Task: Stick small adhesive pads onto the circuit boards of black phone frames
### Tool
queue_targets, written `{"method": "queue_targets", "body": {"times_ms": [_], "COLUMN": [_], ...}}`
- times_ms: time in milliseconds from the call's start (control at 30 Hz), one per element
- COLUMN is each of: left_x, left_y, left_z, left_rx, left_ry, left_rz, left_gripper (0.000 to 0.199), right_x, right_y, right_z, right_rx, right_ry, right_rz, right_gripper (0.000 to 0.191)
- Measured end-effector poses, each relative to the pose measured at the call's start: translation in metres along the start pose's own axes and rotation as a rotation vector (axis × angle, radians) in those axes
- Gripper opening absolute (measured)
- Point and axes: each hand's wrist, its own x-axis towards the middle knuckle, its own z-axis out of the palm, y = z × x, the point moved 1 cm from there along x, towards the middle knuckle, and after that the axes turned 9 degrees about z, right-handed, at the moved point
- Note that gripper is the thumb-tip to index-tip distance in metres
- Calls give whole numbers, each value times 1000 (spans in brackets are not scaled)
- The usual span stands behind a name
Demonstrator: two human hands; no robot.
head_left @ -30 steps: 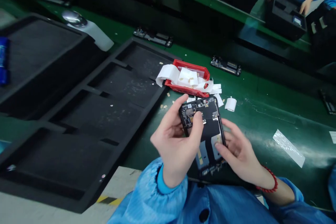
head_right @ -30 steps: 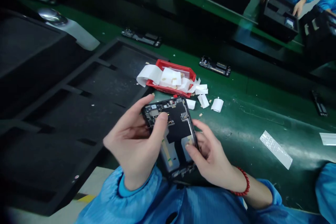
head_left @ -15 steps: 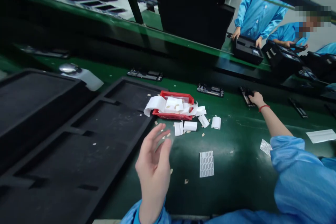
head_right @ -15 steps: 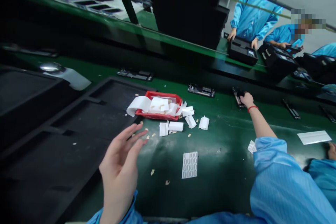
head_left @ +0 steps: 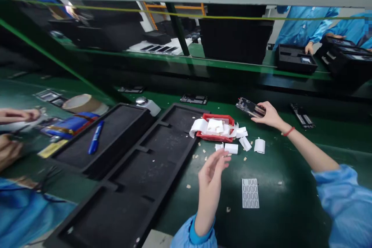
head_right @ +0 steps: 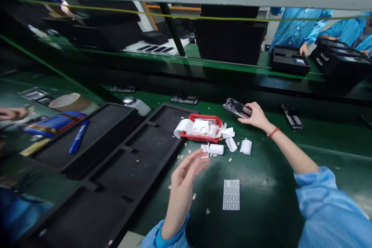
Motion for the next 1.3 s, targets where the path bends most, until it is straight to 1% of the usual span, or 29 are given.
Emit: {"method": "queue_targets", "body": {"times_ms": [67,133,167,233,300,333,367,433,467,500,533,567,600,700,800,967,1033,1100,1200,1233,1300], "left_x": [-1,-3,-5,-9,-15,-19,-22,-28,-30,-32,-32,-33,-32,-31,-30,-32,-33,-33,-33,-33,-34], "left_y": [-1,-1,0,5,11,15,18,24,27,30,32,33,34,36,36,38,39,40,41,42,42], "left_z": [8,15,18,19,18,18,17,17,17,16,15,14,12,5,1,0,0,1,0,0,0], "left_rx": [-88,-148,-143,-79,-6,16,34,81,117,160,208,254,290,307,298,302,304,316,333,340,359], "left_ry": [34,62,73,73,68,64,63,83,93,92,85,69,53,33,28,38,48,52,45,44,36], "left_rz": [9,46,76,119,166,198,233,328,379,424,470,506,536,599,653,670,675,683,702,708,712], "left_gripper": [56,63,60,43,30,27,29,41,42,36,27,17,13,9,12,10,10,11,14,14,14], "right_x": [-46,-96,-118,-151,-166,-168,-167,-161,-158,-155,-154,-153,-154,-158,-160,-151,-149,-148,-147,-147,-147], "right_y": [-23,-48,-60,-80,-96,-103,-109,-122,-129,-134,-139,-144,-147,-153,-155,-155,-156,-157,-158,-159,-159], "right_z": [3,8,10,11,8,5,3,-2,-3,-4,-4,-5,-5,-6,-9,-13,-14,-14,-13,-13,-14], "right_rx": [49,91,107,167,255,299,339,413,455,495,530,554,566,524,424,434,441,466,540,558,557], "right_ry": [29,5,-14,-27,2,23,42,54,51,45,43,42,52,121,192,117,124,119,48,16,-28], "right_rz": [-74,-147,-167,-196,-229,-249,-268,-292,-295,-293,-291,-293,-309,-439,-600,-673,-706,-663,-516,-488,-478], "right_gripper": [67,77,79,85,86,79,66,32,18,9,5,4,4,3,7,9,10,7,4,4,6]}}
